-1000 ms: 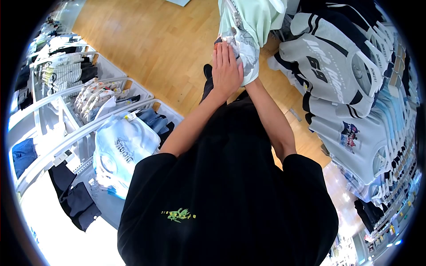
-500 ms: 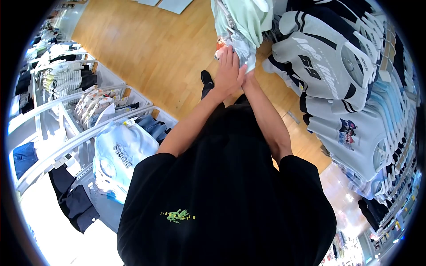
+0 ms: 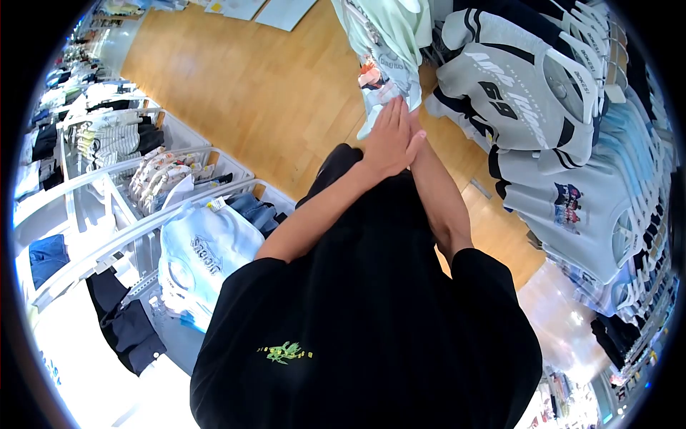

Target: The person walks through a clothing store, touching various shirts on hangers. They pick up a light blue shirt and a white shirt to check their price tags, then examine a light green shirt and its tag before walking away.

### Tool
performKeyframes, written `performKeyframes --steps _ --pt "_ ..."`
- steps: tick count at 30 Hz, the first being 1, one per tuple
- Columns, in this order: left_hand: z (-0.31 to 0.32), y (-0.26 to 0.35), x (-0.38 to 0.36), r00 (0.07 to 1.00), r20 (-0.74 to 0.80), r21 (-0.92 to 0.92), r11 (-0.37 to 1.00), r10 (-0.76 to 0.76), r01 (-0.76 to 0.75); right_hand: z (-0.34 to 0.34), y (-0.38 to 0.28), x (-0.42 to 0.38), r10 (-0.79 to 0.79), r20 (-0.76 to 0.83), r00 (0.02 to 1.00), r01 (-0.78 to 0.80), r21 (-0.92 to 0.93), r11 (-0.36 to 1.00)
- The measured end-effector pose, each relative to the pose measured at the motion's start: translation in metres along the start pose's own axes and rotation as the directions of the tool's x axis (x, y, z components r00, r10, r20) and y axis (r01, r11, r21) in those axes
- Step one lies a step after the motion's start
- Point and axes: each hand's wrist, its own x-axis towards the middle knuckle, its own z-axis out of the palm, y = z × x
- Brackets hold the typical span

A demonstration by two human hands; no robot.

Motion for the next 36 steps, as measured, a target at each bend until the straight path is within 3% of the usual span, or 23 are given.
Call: performKeyframes --steps 7,10,11,12,13,15,17,20,21,23,24,28,32,34,36 --pt "0.003 -0.033 -0.016 0.997 0.073 -0.203 0.979 -0.013 0.027 0.001 0.013 -0.008 -0.015 -0.172 0.985 -0.010 -0.148 0.989" --pt "-0.003 -0.055 -0.026 0.957 0.234 -0.377 0.892 -0.170 0.250 -0.018 0.030 -0.021 0.057 -0.288 0.956 -0.136 -0.262 0.955" --pt "-0.007 -0.060 -0.026 0.962 0.245 -0.401 0.890 -0.123 0.216 -0.036 0.034 -0.024 0.117 -0.247 0.962 -0.195 -0.320 0.927" --pt "-0.007 -0.066 -0.028 0.931 0.306 -0.418 0.851 -0.198 0.319 -0.042 0.038 -0.030 0.179 -0.218 0.959 -0.252 -0.377 0.891" --pt "-0.006 -0.069 -0.033 0.886 0.374 -0.422 0.801 -0.274 0.425 -0.049 0.039 -0.035 0.135 -0.240 0.961 -0.221 -0.383 0.897" --pt "0.007 -0.079 -0.043 0.907 0.362 -0.485 0.787 -0.215 0.380 -0.038 0.040 -0.049 0.201 -0.211 0.957 -0.271 -0.391 0.879" --pt "0.020 -0.089 -0.046 0.926 0.341 -0.542 0.770 -0.164 0.336 -0.032 0.039 -0.069 0.100 -0.268 0.958 -0.203 -0.390 0.898" --pt "0.030 -0.097 -0.056 0.896 0.430 -0.604 0.703 -0.112 0.377 -0.037 0.035 -0.107 -0.016 -0.351 0.936 -0.142 -0.421 0.896" --pt "0.032 -0.102 -0.062 0.913 0.395 -0.569 0.754 -0.098 0.327 -0.040 0.033 -0.122 -0.048 -0.364 0.930 -0.122 -0.429 0.895" --pt "0.039 -0.112 -0.070 0.933 0.355 -0.546 0.799 -0.051 0.251 -0.049 0.028 -0.148 -0.105 -0.547 0.831 -0.170 -0.429 0.887" --pt "0.046 -0.120 -0.077 0.911 0.406 -0.498 0.818 -0.074 0.289 -0.065 0.027 -0.163 -0.144 -0.598 0.788 -0.161 -0.427 0.890" --pt "0.039 -0.129 -0.091 0.889 0.457 -0.461 0.844 -0.039 0.274 -0.108 0.020 -0.230 -0.184 -0.784 0.593 0.090 -0.162 0.983" --pt "0.055 -0.141 -0.106 0.863 0.506 -0.471 0.840 0.008 0.268 -0.132 0.009 -0.274 -0.263 -0.836 0.481 0.216 -0.178 0.960" --pt "0.059 -0.141 -0.107 0.745 0.665 -0.481 0.790 0.047 0.380 -0.135 0.000 -0.288 -0.317 -0.861 0.397 0.235 -0.238 0.942" --pt "0.051 -0.133 -0.102 0.720 0.690 -0.481 0.792 0.077 0.376 -0.140 -0.017 -0.298 -0.338 -0.867 0.367 0.260 -0.253 0.932"
